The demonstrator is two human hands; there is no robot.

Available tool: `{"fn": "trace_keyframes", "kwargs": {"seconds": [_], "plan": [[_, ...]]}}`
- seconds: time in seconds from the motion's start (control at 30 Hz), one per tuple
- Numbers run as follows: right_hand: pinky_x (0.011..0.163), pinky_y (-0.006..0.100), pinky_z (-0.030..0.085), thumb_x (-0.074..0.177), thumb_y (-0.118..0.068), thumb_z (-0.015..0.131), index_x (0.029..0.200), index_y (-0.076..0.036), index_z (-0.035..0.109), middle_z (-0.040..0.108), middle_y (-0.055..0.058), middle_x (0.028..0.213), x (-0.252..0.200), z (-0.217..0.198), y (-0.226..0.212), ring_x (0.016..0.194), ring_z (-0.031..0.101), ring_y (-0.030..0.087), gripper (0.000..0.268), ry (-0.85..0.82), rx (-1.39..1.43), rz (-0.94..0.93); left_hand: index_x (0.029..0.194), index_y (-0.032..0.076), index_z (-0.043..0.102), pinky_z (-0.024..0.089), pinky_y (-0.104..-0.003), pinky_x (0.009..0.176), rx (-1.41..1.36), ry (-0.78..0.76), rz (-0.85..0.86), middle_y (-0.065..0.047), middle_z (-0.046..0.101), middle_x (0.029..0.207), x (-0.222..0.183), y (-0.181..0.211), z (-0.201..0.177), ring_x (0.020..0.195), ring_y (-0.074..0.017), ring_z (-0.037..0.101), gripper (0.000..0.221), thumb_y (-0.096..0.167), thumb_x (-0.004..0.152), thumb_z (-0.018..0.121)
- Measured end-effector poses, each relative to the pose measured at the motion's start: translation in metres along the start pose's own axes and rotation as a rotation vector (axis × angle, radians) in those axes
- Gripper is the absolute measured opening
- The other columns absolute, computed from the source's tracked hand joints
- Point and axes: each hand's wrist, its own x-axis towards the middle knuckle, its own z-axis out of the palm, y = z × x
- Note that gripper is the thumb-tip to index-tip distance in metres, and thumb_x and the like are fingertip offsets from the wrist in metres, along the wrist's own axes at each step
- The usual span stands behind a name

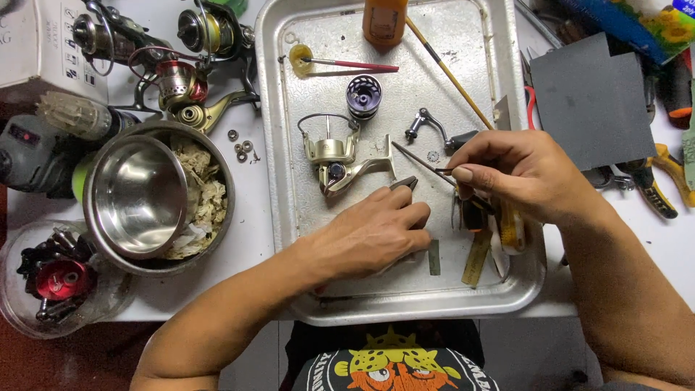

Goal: The person cuts a small piece from a black sheet using scissors, then wraps it around a small metal component. They use pliers to hold the component and scissors to trim the excess material, working on a tray with fishing reel parts and tools.

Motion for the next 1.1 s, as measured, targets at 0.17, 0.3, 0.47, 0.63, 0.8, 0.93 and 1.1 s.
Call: {"fn": "trace_keyframes", "kwargs": {"seconds": [0.17,0.3,0.47,0.63,0.8,0.93,1.1], "plan": [[0.058,0.022,0.05,0.082,-0.011,0.061,0.089,0.001,0.067,0.066,0.008,0.072,0.001,0.002,-0.003,0.064,0.062,0.013,0.015,-0.003,-0.005,0.026,0.091,0.01,0.061,0.039,-0.039,0.067,-0.053,0.005,-0.004,-0.007,0.051,0.089,0.0,0.0,0.003,0.08,-0.0242,0.043,0.019,0.017,0.091,0.043],[0.057,0.022,0.049,0.083,-0.012,0.061,0.089,0.0,0.066,0.065,0.007,0.07,0.0,0.0,-0.001,0.063,0.06,0.012,0.015,0.014,-0.042,0.007,0.092,0.008,0.056,0.038,-0.035,0.064,-0.123,0.043,0.018,-0.007,0.052,0.087,-0.001,-0.002,0.0,0.078,-0.0225,0.042,0.019,0.013,0.094,0.039],[0.05,0.022,0.041,0.084,-0.016,0.06,0.089,0.0,0.066,0.059,0.004,0.065,-0.002,0.003,0.002,0.057,0.051,0.01,0.017,0.064,-0.055,-0.015,0.089,0.01,0.058,0.047,-0.028,0.068,-0.63,0.457,-0.086,-0.005,0.063,0.081,-0.011,-0.006,-0.024,0.075,-0.0164,0.057,0.007,0.016,0.086,0.06],[0.057,0.021,0.049,0.083,-0.015,0.061,0.092,-0.003,0.067,0.066,0.004,0.072,-0.003,0.018,-0.013,0.061,0.059,0.009,0.016,0.173,-0.228,-0.056,0.098,0.001,0.06,0.058,-0.024,0.079,-1.394,0.827,-0.411,-0.013,0.068,0.089,-0.014,-0.004,-0.035,0.084,-0.0177,0.069,0.014,0.006,0.084,0.061],[0.053,0.021,0.048,0.083,-0.01,0.063,0.09,-0.003,0.067,0.069,0.005,0.077,0.001,0.035,-0.042,0.056,0.06,0.01,0.011,0.239,-0.476,-0.274,0.103,0.001,0.059,0.059,-0.024,0.074,-1.359,0.819,-0.402,-0.015,0.069,0.092,-0.018,0.001,-0.046,0.088,-0.0203,0.069,0.019,0.007,0.085,0.061],[0.049,0.019,0.051,0.083,-0.009,0.064,0.092,-0.002,0.064,0.068,0.006,0.073,0.008,0.04,-0.054,0.054,0.062,0.009,0.011,0.241,-0.528,-0.336,0.099,0.001,0.063,0.057,-0.023,0.071,-1.312,0.899,-0.381,-0.012,0.068,0.091,-0.022,0.002,-0.049,0.078,-0.0168,0.066,0.016,0.008,0.084,0.062],[0.051,0.02,0.049,0.083,-0.013,0.062,0.089,-0.003,0.065,0.067,0.006,0.074,0.017,0.046,-0.057,0.056,0.06,0.01,0.012,0.225,-0.444,-0.271,0.104,0.002,0.06,0.057,-0.025,0.08,-1.39,1.0,-0.376,-0.013,0.068,0.094,-0.026,-0.001,-0.048,0.087,-0.0174,0.067,0.019,0.003,0.085,0.061]]}}
